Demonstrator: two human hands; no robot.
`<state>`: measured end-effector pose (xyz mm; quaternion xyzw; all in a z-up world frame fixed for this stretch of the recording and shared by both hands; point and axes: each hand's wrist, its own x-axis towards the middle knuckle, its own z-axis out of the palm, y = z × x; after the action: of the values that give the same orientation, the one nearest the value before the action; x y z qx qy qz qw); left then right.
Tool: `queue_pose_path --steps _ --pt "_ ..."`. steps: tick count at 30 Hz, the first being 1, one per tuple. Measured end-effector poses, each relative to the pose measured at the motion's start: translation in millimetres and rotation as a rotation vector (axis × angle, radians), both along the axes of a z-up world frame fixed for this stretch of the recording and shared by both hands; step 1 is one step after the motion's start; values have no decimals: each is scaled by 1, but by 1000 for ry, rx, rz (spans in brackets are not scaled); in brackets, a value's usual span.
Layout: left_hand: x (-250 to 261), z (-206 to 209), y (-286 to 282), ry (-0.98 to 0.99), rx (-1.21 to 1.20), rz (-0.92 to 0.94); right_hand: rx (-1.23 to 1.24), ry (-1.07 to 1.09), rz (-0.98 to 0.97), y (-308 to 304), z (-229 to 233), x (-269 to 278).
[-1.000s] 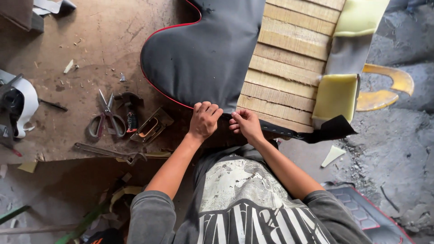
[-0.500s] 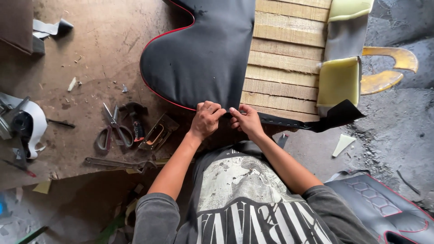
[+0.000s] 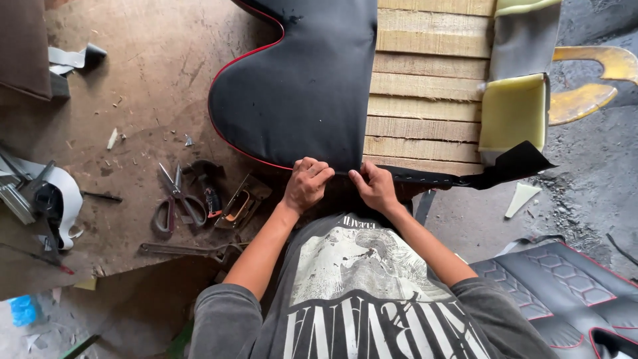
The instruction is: The person is attaching a black vinyl cover to a wooden seat frame using a staple gun, stretching the material for a tight fit.
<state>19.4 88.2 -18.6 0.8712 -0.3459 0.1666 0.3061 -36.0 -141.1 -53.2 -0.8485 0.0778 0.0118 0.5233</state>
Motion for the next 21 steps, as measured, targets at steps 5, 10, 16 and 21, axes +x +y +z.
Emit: queue_pose_path --steps 5,10,16,21 --pt "0 9 -1 -113 70 -9 -364 -130 153 -6 21 10" --pt "-9 7 -18 -121 20 85 -431 -334 296 -28 24 21" --pt "-28 31 -17 -179 5 187 -334 -412 380 -42 14 21" --pt "-79 17 70 -84 129 831 -267 -418 413 -45 16 30"
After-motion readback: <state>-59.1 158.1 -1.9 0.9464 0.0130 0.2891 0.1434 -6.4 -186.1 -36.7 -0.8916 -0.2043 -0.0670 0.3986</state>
